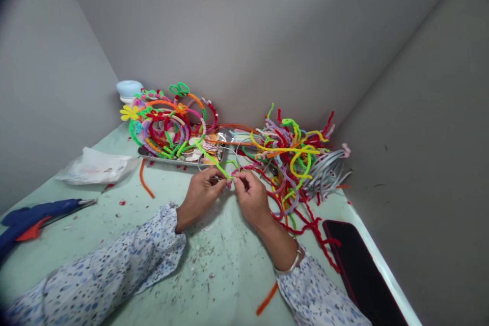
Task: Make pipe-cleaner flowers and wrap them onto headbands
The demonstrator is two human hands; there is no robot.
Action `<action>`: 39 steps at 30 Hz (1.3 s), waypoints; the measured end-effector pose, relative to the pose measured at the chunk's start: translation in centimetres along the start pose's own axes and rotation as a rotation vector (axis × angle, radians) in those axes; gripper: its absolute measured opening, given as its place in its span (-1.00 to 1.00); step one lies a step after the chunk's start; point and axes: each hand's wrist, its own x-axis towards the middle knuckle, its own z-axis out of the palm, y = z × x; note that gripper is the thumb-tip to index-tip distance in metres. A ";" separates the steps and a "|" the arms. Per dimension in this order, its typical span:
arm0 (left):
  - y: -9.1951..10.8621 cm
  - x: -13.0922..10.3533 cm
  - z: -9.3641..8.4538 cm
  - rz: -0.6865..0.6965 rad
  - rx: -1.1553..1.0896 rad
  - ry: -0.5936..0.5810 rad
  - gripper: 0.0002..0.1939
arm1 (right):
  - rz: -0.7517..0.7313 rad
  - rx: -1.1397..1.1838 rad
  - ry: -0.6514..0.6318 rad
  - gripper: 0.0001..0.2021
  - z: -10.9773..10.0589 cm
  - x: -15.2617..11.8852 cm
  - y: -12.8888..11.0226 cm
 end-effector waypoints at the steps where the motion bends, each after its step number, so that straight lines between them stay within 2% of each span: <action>1: -0.1 0.0 0.0 -0.014 -0.016 -0.008 -0.87 | 0.000 0.000 -0.002 -0.86 0.0 0.0 0.0; 8: -0.6 0.1 0.4 -0.071 -0.018 0.014 -0.86 | 0.014 -0.005 0.015 -0.86 0.0 0.0 0.1; 16: 0.0 0.0 0.1 -0.021 0.017 -0.014 -0.84 | 0.018 -0.005 0.009 -0.87 0.0 0.0 0.0; 39: 0.2 0.3 -0.3 -0.127 0.032 -0.059 -0.80 | -0.097 -0.112 -0.045 -0.89 -0.1 0.0 -0.2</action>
